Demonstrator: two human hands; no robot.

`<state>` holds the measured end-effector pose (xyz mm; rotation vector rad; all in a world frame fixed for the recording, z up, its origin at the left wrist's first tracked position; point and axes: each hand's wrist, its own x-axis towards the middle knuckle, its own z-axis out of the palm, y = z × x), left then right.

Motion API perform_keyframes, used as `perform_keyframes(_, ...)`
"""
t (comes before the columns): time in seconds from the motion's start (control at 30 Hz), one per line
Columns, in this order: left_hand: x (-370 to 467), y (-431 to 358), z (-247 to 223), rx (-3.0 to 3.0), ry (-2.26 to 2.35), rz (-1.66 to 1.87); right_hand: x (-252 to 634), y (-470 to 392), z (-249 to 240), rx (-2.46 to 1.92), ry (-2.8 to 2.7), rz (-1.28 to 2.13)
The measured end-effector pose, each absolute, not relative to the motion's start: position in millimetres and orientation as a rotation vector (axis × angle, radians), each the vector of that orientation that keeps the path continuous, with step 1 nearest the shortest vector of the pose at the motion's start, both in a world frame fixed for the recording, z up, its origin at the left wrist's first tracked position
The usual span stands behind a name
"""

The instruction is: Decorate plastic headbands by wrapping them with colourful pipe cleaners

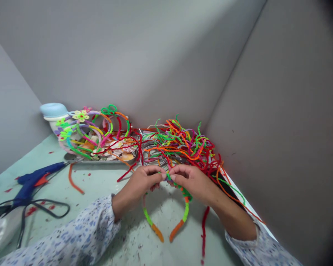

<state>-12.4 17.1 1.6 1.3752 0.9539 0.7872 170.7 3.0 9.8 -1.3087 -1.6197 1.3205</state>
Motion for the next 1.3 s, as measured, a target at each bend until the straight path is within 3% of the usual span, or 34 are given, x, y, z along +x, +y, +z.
perform_keyframes(1.3, -9.9, 13.2, 2.2, 1.425, 0.998, 0.763, 176.5, 8.5, 5.8, -1.282, -1.840, 1.097)
